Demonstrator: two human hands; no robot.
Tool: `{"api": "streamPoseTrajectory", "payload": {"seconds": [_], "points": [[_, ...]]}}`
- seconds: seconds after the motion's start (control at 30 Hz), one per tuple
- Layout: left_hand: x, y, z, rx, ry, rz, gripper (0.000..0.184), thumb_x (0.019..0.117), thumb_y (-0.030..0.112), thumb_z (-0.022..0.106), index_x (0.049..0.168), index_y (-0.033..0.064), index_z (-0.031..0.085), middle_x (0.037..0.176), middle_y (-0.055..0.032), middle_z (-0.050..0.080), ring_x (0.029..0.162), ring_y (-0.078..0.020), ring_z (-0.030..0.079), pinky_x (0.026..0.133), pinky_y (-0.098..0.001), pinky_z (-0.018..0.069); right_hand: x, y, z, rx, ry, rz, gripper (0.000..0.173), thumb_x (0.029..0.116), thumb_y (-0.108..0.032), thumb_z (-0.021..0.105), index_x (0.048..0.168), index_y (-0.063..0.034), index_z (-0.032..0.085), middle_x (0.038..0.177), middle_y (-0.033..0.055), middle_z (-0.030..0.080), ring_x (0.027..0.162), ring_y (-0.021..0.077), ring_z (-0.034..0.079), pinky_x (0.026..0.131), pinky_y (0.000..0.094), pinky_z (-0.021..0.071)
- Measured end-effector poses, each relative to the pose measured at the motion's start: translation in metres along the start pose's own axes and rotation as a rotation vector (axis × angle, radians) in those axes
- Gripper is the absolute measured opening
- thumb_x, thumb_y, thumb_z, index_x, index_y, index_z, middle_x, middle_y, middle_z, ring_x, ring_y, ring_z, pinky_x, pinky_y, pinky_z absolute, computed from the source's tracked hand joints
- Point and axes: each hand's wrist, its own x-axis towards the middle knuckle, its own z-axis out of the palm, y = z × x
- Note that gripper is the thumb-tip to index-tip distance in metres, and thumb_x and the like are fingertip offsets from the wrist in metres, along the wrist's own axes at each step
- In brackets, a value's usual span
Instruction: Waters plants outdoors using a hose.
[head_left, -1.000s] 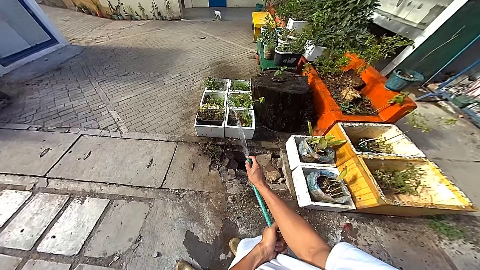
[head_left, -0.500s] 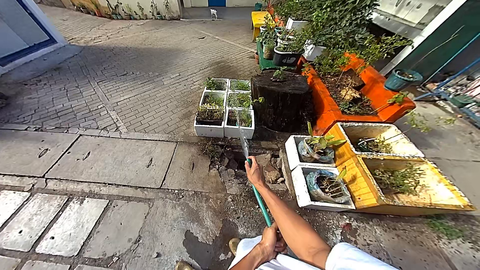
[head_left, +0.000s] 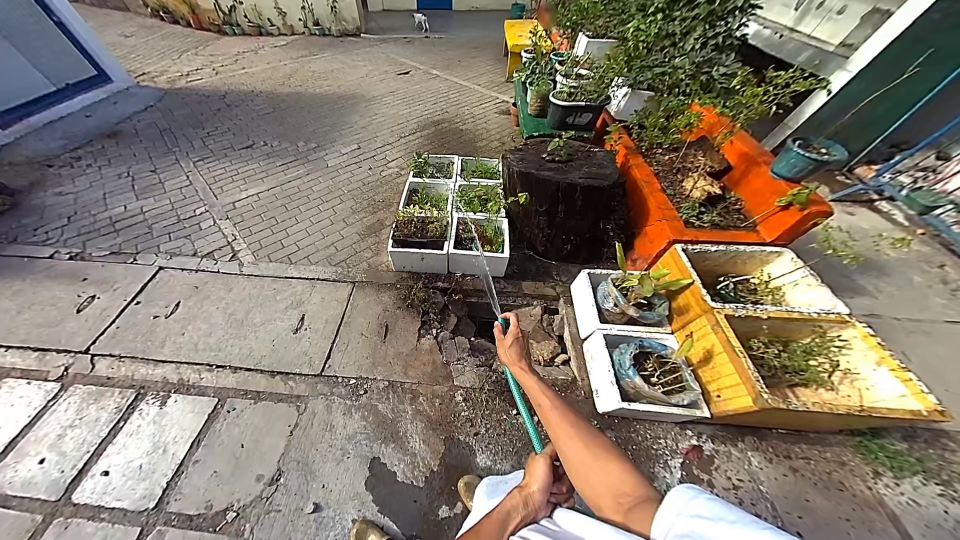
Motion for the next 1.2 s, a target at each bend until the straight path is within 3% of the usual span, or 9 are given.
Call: {"api": "streamPoseTrajectory", "payload": {"seconds": [1.2], "points": [[-0.0009, -0.0002, 0.0018, 0.024, -0.012, -0.004, 0.06, 0.1128, 0.041, 0.016, 0.063, 0.0187, 0.041, 0.044, 0.0066, 0.028, 0.036, -0.0072, 0.026, 0.04, -0.0237, 0.0291, -0.0012, -0.0015, -0.0048, -0.019, -0.016, 0.021, 0.037, 0.1087, -0.029, 0.05, 0.14, -0.0104, 0.054, 0.101, 0.0172, 0.072, 0.094, 0.0324, 0.072, 0.086, 0.0479, 0.0564]]}}
